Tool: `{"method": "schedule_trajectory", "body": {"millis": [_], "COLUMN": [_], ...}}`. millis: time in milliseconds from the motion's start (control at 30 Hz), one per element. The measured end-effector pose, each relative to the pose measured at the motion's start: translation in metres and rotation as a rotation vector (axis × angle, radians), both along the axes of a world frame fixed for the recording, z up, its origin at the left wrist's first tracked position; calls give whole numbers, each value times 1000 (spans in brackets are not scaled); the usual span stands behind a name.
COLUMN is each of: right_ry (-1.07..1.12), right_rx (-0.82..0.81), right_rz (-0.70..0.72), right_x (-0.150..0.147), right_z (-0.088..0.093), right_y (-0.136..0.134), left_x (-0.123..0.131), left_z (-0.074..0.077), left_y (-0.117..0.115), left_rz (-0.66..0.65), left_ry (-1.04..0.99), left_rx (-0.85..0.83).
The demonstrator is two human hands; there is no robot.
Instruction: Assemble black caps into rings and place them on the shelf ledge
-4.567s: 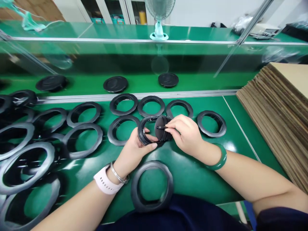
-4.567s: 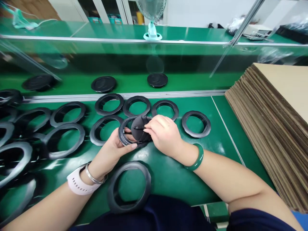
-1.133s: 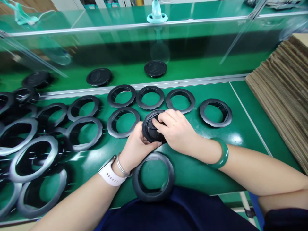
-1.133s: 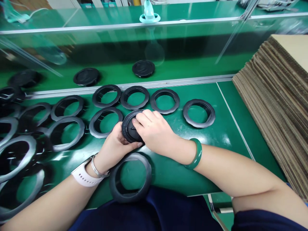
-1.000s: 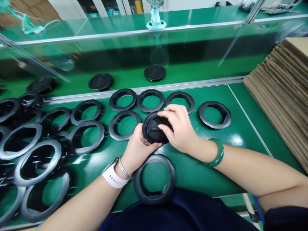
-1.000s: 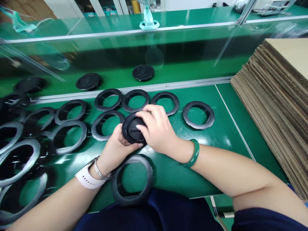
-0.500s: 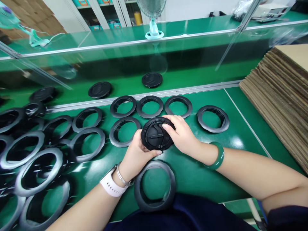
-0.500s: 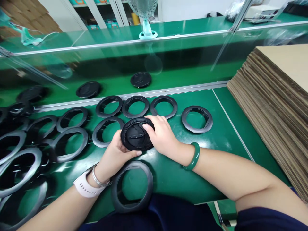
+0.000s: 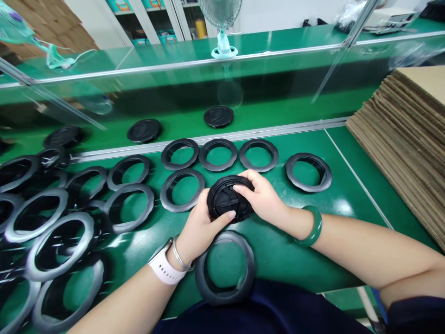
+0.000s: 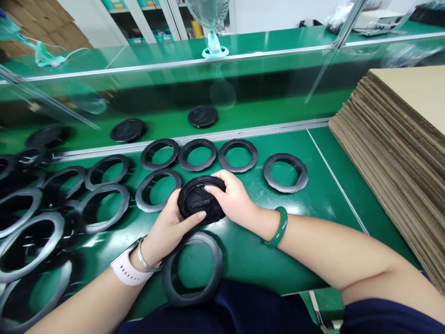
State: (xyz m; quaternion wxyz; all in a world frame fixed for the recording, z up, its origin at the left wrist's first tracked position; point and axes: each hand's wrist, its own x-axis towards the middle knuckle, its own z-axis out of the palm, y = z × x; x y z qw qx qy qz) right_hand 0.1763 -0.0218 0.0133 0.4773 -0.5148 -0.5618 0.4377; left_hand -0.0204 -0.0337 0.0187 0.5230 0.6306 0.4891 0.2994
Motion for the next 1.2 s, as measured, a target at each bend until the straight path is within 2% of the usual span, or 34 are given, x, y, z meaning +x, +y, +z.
{"method": "schedule_trajectory", "body": {"millis": [167, 467, 567, 700, 767, 1200], "right_ry": [59, -29, -41, 52, 46, -24], "right_rx": [-20, -49, -61, -106, -124, -146], "right_rz": [10, -68, -21, 179, 235, 173], "right_x": [-1, -5, -2, 4, 6, 2], "right_z": [4, 0, -1, 5, 9, 11], "right_y": [-1, -1, 2, 5, 4, -4], "left_x": [0, 1, 1, 0, -1, 2], "left_z": [2, 6, 6, 7, 7, 12], "left_y": [-1, 0, 2, 3, 3, -5], "left_rz": [-6, -21, -7, 25, 26, 21], "left_ry": [37, 154, 178, 184, 187, 234], "left_rx": [35, 91, 97, 109, 112, 131]}}
